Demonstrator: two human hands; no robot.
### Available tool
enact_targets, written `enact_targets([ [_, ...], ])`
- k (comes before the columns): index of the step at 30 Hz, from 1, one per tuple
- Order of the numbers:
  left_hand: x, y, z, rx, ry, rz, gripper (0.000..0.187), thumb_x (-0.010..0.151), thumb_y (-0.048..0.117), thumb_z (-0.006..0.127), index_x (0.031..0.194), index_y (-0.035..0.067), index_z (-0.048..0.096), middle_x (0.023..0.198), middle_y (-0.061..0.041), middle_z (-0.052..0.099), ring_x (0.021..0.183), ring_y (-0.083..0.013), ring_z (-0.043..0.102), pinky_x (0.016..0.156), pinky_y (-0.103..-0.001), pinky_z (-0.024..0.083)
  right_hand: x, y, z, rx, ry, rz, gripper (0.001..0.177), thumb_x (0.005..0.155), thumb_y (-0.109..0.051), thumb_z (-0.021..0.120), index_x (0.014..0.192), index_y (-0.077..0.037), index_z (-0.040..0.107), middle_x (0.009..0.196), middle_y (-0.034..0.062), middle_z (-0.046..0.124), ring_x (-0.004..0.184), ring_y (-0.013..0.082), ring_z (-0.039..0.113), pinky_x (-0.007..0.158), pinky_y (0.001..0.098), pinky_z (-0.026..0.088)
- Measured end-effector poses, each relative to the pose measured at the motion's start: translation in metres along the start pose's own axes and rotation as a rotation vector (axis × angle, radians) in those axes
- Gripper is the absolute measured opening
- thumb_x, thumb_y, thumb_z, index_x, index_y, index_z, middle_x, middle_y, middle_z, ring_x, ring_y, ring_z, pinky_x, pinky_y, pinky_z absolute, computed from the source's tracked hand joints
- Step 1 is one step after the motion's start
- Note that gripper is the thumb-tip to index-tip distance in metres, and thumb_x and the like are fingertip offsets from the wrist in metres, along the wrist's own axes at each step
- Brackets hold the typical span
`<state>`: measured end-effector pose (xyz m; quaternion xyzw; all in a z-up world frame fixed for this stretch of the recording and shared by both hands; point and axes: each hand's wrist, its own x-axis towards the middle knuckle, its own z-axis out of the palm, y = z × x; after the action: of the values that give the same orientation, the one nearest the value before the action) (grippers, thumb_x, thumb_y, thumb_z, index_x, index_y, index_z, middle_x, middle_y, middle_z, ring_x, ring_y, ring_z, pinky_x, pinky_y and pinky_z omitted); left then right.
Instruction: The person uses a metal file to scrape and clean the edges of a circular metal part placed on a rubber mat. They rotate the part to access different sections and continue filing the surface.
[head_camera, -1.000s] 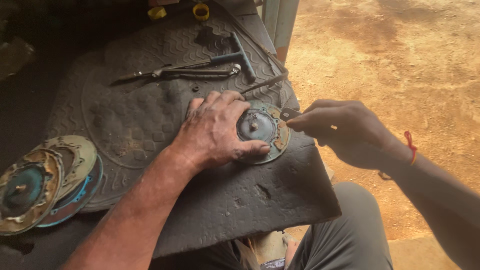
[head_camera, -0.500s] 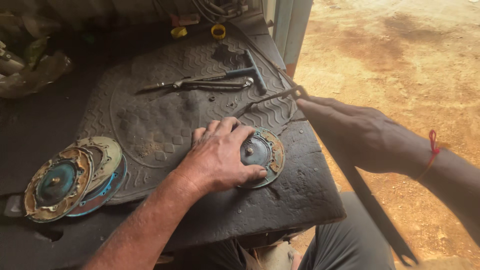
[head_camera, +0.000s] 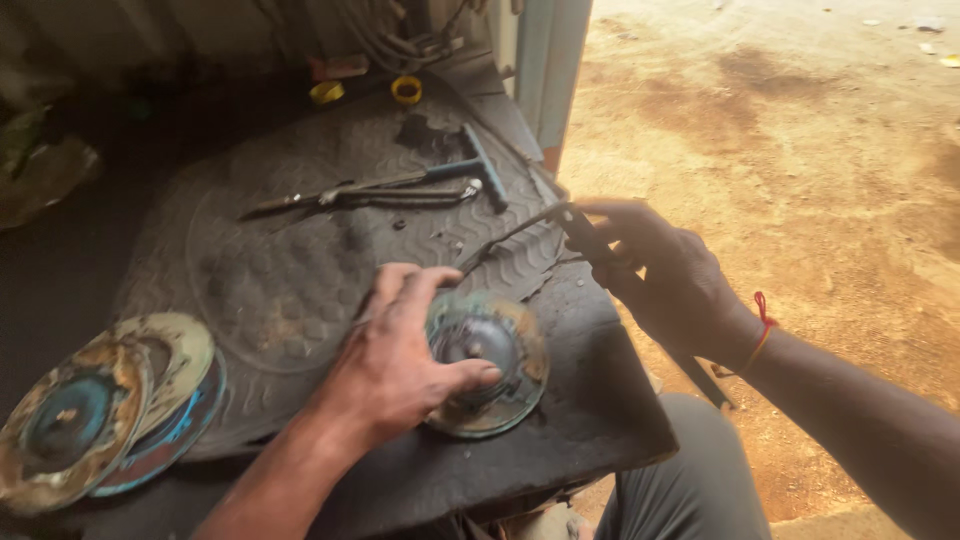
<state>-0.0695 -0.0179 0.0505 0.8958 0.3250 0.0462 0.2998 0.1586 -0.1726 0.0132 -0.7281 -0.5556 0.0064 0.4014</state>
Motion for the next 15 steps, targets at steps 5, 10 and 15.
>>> enact_targets([
  [5, 0.026, -0.005, -0.01, 0.007, 0.186, 0.189, 0.063, 0.08, 0.052, 0.076, 0.127, 0.011, 0.066, 0.133, -0.011, 0.064, 0.122, -0.0296, 0.062, 0.101, -0.047, 0.052, 0.01, 0.009, -0.027, 0.253, 0.084, 0.109, 0.038, 0.095, -0.007, 0.067, 0.133, -0.008, 0.062, 0.106, 0.0075, 0.079, 0.091, 0.0156, 0.075, 0.075, 0.0304, 0.062],
  [10, 0.107, 0.017, 0.014, 0.06, 0.108, 0.238, 0.055, 0.086, 0.048, 0.07, 0.126, 0.011, 0.068, 0.132, -0.015, 0.065, 0.119, -0.0305, 0.063, 0.099, -0.046, 0.051, 0.003, 0.02, -0.036, 0.342, 0.001, 0.289, 0.039, 0.091, -0.007, 0.063, 0.13, -0.009, 0.061, 0.094, 0.0054, 0.077, 0.084, 0.0133, 0.074, 0.075, 0.029, 0.062],
  [15, 0.163, 0.034, 0.041, -0.014, -0.058, 0.211, 0.036, 0.087, 0.036, 0.07, 0.106, 0.008, 0.08, 0.103, -0.013, 0.076, 0.093, -0.0269, 0.071, 0.084, -0.043, 0.057, -0.013, 0.031, -0.036, 0.176, -0.065, 0.527, 0.034, 0.092, -0.013, 0.064, 0.126, -0.011, 0.067, 0.084, 0.0103, 0.078, 0.078, 0.016, 0.072, 0.069, 0.031, 0.059],
])
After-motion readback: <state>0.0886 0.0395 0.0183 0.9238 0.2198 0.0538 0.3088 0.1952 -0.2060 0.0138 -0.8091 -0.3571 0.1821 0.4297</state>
